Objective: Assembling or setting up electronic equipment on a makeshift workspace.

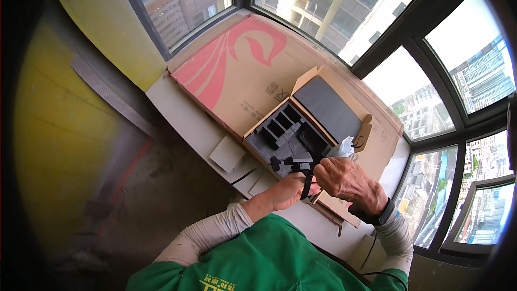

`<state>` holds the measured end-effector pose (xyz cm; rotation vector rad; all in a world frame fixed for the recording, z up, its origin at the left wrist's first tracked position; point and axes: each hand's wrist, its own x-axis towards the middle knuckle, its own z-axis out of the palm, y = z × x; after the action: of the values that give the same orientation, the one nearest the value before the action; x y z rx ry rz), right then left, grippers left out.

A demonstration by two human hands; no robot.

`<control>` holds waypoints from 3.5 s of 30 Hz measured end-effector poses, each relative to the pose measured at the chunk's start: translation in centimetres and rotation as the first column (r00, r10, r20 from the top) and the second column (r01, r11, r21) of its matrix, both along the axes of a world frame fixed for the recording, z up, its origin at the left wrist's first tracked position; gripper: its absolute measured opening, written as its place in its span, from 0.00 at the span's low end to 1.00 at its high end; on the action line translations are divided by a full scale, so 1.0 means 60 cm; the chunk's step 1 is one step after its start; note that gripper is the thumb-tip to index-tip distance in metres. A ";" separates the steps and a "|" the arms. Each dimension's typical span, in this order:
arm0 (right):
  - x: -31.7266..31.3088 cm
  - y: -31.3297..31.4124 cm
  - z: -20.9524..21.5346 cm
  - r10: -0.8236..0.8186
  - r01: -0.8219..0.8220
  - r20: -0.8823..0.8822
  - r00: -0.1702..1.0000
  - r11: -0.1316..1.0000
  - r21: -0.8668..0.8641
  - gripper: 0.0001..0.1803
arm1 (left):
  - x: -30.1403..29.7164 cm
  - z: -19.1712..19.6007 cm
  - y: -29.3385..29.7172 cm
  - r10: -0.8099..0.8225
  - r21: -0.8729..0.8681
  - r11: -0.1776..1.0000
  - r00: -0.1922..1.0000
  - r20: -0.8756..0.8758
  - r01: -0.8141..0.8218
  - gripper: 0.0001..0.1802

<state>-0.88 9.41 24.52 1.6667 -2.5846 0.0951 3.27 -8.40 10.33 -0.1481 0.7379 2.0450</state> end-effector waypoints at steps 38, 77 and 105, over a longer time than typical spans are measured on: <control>0.094 -0.037 -0.091 0.180 0.936 0.966 0.186 0.265 -0.230 0.22 | -0.061 0.123 -0.014 0.300 0.151 0.954 0.812 -0.500 -0.260 0.40; 0.089 -0.085 -0.056 0.061 0.901 0.962 0.267 0.338 -0.272 0.23 | -0.131 0.064 0.008 -0.018 -0.380 0.868 0.746 -0.666 -0.319 0.52; 0.030 -0.077 -0.075 0.022 0.774 0.991 0.132 0.622 -0.117 0.20 | -0.242 0.089 0.060 0.077 0.209 0.977 0.981 -0.179 -0.038 0.24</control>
<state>0.89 4.80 20.04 0.3975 -2.8305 2.3976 -11.26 -4.80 15.65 0.1430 0.6363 2.1972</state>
